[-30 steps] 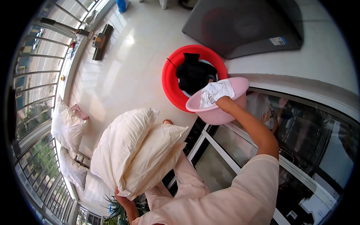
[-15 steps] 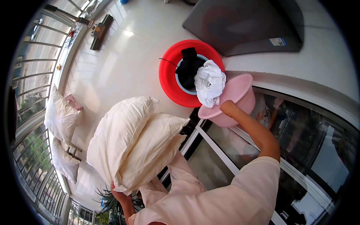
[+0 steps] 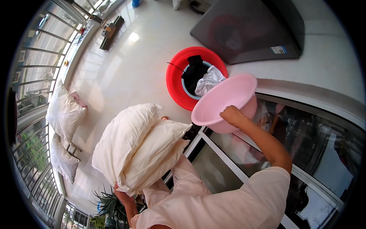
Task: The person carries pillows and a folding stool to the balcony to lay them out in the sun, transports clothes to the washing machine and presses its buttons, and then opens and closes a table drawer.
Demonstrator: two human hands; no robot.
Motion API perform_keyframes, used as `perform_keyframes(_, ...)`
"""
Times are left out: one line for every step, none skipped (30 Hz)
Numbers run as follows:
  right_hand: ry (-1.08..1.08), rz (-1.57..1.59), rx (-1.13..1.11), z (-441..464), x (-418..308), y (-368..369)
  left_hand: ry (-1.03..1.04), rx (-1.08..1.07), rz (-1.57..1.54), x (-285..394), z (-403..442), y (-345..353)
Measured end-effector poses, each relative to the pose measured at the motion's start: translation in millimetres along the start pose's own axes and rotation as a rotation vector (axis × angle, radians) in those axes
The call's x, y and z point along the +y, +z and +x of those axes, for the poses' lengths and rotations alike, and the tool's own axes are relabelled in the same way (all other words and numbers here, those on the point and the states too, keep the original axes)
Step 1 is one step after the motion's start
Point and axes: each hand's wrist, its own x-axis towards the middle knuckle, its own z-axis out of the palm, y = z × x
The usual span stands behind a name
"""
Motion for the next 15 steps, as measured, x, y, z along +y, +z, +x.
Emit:
perform_keyframes(-0.01, 0.005, -0.024, -3.2, -8.1, -12.2, -0.01, 0.017, -0.032, 0.2, -0.6, -6.8)
perform_keyframes(-0.001, 0.036, 0.005, -6.6, -14.5, -21.7, -0.013, 0.008, -0.07, 2.8, 0.1, -9.6)
perform_keyframes(0.0, 0.067, 0.038, -10.7, -20.9, -29.6, -0.008, 0.005, -0.112, 8.0, 0.3, -10.2)
perform_keyframes(-0.01, 0.098, 0.076, -10.0, -28.8, -38.8, 0.004, 0.009, -0.157, 14.3, 0.7, -15.1)
perform_keyframes(0.023, 0.161, 0.083, -6.4, -40.0, -53.3, 0.006, -0.003, -0.176, 15.7, 6.2, -27.8)
perform_keyframes(0.05, 0.225, 0.09, -1.7, -52.3, -67.0, 0.012, -0.01, -0.198, 10.7, 16.6, -43.9)
perform_keyframes(0.075, 0.29, 0.094, 7.5, -63.8, -76.1, 0.018, -0.018, -0.219, 11.0, 22.5, -60.9)
perform_keyframes(0.064, 0.311, 0.113, 18.5, -73.4, -78.5, 0.035, 0.006, -0.241, 15.6, 20.6, -71.6)
perform_keyframes(0.055, 0.331, 0.127, 32.0, -81.4, -80.3, 0.048, 0.029, -0.264, 19.4, 20.0, -77.6)
perform_keyframes(0.05, 0.349, 0.141, 46.9, -90.6, -83.0, 0.059, 0.048, -0.289, 22.9, 20.7, -88.5)
perform_keyframes(0.051, 0.377, 0.1, 63.6, -101.0, -86.0, 0.085, 0.055, -0.328, 22.0, 24.2, -106.9)
perform_keyframes(0.006, 0.395, 0.121, 81.3, -112.2, -83.3, 0.099, 0.08, -0.368, 23.1, 23.8, -122.2)
perform_keyframes(-0.039, 0.413, 0.142, 102.4, -124.9, -77.2, 0.115, 0.103, -0.408, 24.6, 24.8, -136.5)
perform_keyframes(-0.084, 0.431, 0.161, 124.4, -138.0, -70.5, 0.13, 0.126, -0.448, 26.7, 25.6, -151.7)
perform_keyframes(-0.097, 0.459, 0.197, 148.6, -150.2, -62.7, 0.134, 0.133, -0.472, 28.8, 27.8, -166.6)
